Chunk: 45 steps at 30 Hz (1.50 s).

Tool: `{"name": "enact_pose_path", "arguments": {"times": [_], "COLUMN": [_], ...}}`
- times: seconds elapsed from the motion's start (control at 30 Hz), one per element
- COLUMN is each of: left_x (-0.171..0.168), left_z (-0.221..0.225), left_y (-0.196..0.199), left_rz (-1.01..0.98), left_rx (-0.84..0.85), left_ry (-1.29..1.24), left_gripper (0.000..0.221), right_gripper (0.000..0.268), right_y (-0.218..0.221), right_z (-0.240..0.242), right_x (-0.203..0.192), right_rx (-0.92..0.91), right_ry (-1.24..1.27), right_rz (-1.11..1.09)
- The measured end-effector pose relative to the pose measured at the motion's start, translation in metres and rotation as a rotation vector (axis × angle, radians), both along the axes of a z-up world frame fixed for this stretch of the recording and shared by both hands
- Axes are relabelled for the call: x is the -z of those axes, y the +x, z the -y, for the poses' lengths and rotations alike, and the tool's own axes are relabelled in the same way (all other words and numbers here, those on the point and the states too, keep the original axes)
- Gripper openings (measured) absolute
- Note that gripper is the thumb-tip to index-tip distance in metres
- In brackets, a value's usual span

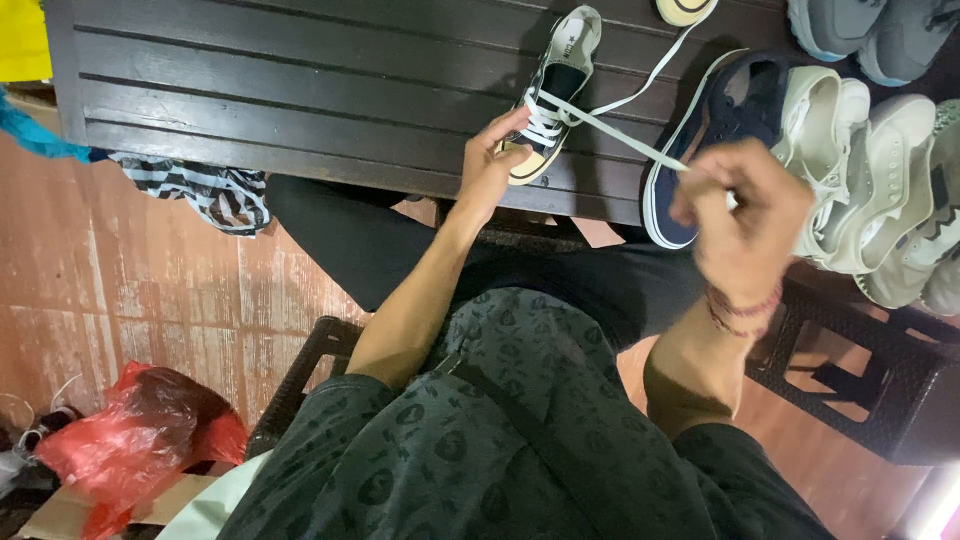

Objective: Threading shoelaces through the eyelets of a black and white sneaker on a workbench.

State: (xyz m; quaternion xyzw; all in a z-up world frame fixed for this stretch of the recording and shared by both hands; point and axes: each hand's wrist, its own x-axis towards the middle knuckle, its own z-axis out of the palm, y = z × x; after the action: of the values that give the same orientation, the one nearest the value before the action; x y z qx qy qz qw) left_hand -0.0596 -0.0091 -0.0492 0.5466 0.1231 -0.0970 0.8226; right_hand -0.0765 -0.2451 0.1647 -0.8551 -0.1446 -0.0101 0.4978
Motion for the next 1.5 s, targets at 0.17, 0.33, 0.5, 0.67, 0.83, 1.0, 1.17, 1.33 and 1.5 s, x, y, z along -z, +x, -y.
{"name": "enact_pose_path", "arguments": {"times": [0.17,0.33,0.5,0.67,0.83,1.0,1.17,1.33,1.5], "left_x": [0.021,0.051,0.056,0.072,0.080,0.058,0.032,0.007,0.025], "left_z": [0.014,0.026,0.027,0.030,0.034,0.029,0.006,0.011,0.010], "left_y": [-0.014,-0.006,0.002,0.005,0.007,-0.002,-0.012,0.038,0.055], "left_rz": [0.269,0.246,0.288,0.389,0.227,0.311,0.243,0.549,0.452], "left_rx": [0.158,0.243,0.219,0.106,0.302,0.100,0.076,-0.062,0.128], "left_ry": [1.301,1.454,1.445,1.364,1.440,1.268,1.304,1.252,1.271], "left_gripper": [0.110,0.122,0.112,0.112,0.117,0.113,0.049,0.020,0.034], "right_gripper": [0.015,0.017,0.011,0.024,0.006,0.041,0.015,0.036,0.011], "right_y": [-0.026,-0.038,-0.036,-0.043,-0.051,-0.045,0.034,0.071,0.061], "right_z": [0.016,0.026,0.024,-0.041,-0.161,-0.212,-0.120,-0.049,-0.037], "right_x": [-0.013,-0.038,-0.072,-0.071,-0.045,0.002,0.111,0.240,0.251], "right_rx": [0.129,-0.079,-0.338,-0.309,-0.475,-1.113,0.149,0.188,0.114], "right_ry": [0.177,0.236,0.210,0.310,-0.150,-0.292,0.083,-0.348,-0.353], "right_rz": [0.149,0.189,0.103,0.289,0.363,0.198,0.041,-0.027,0.094]}}
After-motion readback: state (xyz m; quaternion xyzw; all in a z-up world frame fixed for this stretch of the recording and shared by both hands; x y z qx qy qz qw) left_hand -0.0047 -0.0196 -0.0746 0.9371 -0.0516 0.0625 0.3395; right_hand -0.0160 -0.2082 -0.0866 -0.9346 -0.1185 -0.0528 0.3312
